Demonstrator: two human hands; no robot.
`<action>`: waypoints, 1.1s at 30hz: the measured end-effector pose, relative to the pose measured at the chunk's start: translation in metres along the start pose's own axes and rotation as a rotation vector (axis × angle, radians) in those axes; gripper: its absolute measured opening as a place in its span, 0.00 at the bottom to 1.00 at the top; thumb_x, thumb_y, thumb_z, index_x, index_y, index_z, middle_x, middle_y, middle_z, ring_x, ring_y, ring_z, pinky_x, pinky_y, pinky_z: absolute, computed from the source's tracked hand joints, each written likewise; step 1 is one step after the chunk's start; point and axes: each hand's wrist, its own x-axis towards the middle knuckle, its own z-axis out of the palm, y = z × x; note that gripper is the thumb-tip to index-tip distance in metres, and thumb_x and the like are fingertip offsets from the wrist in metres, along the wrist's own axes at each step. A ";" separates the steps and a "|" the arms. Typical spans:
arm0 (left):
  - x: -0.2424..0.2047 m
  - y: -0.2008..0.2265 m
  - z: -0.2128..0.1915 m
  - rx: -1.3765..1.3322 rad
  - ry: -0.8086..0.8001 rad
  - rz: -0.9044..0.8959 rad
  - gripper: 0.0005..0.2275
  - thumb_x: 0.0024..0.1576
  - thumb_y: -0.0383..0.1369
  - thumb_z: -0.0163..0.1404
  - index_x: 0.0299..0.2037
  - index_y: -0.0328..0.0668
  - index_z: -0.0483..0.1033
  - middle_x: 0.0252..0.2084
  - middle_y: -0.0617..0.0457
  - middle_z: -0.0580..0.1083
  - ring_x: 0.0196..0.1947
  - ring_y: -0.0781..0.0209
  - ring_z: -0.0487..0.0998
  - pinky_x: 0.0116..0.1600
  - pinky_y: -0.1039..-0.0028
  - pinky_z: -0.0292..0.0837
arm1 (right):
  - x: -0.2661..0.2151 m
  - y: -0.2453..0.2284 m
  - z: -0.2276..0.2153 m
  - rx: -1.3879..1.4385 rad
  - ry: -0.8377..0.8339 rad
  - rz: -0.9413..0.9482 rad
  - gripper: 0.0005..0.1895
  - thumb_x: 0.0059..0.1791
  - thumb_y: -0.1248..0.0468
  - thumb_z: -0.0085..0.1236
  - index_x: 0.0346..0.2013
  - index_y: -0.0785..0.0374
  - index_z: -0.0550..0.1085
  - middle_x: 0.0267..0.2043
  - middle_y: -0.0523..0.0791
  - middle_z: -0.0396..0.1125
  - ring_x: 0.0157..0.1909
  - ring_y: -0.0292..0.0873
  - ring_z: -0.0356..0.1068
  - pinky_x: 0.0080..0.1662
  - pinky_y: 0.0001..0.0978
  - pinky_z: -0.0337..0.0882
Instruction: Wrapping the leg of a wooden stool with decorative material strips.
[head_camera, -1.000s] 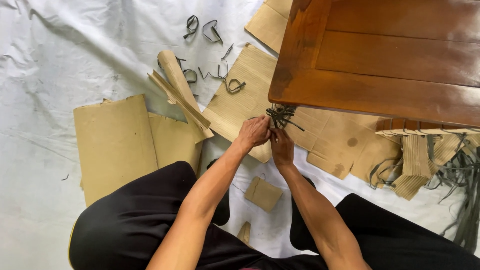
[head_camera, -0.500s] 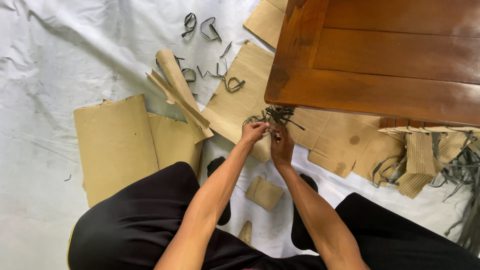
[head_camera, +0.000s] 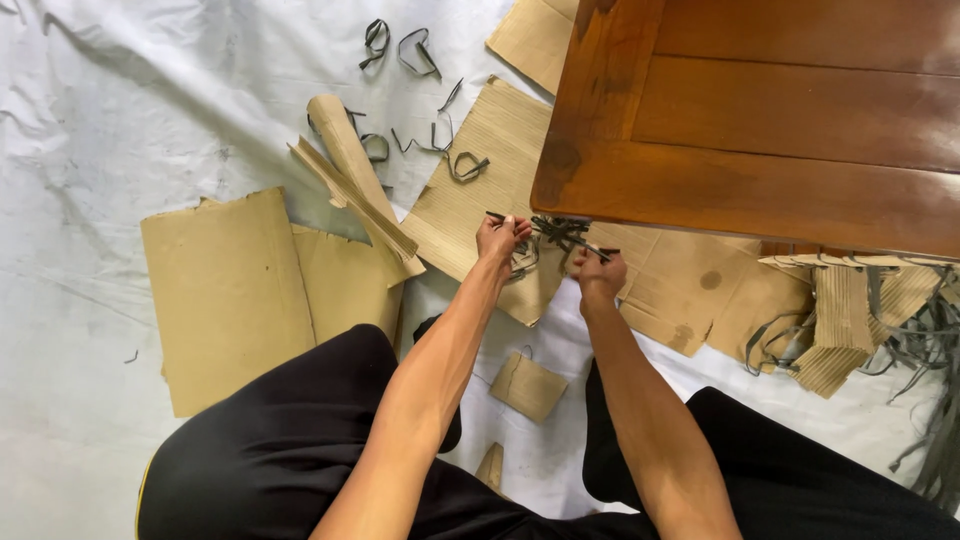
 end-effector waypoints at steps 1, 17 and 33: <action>0.000 0.003 -0.001 0.001 -0.002 0.002 0.05 0.66 0.28 0.45 0.43 0.31 0.64 0.37 0.43 0.76 0.33 0.56 0.81 0.40 0.69 0.82 | 0.002 0.001 -0.002 0.003 0.001 -0.001 0.03 0.53 0.66 0.51 0.39 0.63 0.68 0.34 0.46 0.73 0.28 0.38 0.72 0.26 0.32 0.72; -0.086 0.077 0.026 0.990 -0.214 0.663 0.07 0.53 0.28 0.58 0.37 0.31 0.76 0.32 0.43 0.78 0.32 0.52 0.81 0.40 0.65 0.77 | -0.011 0.024 0.018 -0.405 -0.214 -0.538 0.08 0.52 0.63 0.57 0.40 0.65 0.77 0.36 0.49 0.74 0.39 0.49 0.74 0.42 0.41 0.71; -0.077 0.034 0.032 1.016 -0.003 0.248 0.08 0.56 0.35 0.56 0.36 0.38 0.83 0.32 0.46 0.81 0.35 0.49 0.82 0.42 0.62 0.75 | -0.045 -0.003 0.026 0.364 -0.321 0.302 0.06 0.53 0.62 0.49 0.34 0.59 0.72 0.21 0.34 0.55 0.19 0.30 0.51 0.21 0.25 0.49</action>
